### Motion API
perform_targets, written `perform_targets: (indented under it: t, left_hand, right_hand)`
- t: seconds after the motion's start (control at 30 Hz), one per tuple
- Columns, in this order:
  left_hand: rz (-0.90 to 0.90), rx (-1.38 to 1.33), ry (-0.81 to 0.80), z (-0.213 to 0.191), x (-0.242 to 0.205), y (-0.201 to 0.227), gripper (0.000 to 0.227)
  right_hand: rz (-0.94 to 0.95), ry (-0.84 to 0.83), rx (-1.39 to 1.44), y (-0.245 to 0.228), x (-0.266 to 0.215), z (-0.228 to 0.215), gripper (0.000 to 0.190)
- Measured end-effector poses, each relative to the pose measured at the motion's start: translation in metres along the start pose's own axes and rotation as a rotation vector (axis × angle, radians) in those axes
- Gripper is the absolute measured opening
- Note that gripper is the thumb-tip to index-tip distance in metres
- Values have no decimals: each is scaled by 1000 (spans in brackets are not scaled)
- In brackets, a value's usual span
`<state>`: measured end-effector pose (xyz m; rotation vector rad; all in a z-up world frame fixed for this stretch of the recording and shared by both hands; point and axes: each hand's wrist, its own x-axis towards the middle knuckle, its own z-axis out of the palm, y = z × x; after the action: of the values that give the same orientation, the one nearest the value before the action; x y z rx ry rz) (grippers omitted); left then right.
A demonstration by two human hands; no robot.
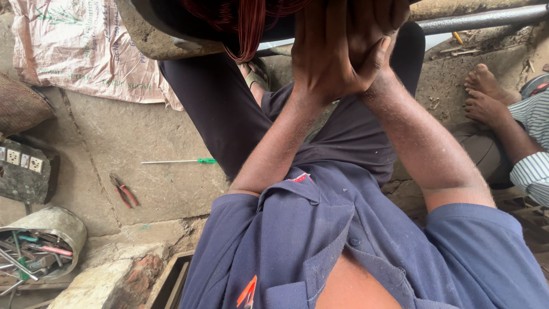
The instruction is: The person sits on the floor and works on the stator of an electric motor, arranging and tucking copper windings into the slots. They use their hands to push the wires down and briefly use a hammer to tap a wrapped tool or wire section.
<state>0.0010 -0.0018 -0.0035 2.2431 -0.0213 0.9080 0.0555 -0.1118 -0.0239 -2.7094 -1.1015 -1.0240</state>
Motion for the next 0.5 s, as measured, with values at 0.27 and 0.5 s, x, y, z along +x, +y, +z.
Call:
perform_targets:
  t: [0.27,0.5]
  left_hand:
    - [7,5,-2,-1,-2,1,96]
    - [31,63,-23,-3,2,-3,91]
  right_hand:
    - [-2,0,19,-1,-3,-1,15]
    - [5,7,34,-4,-2,0,15]
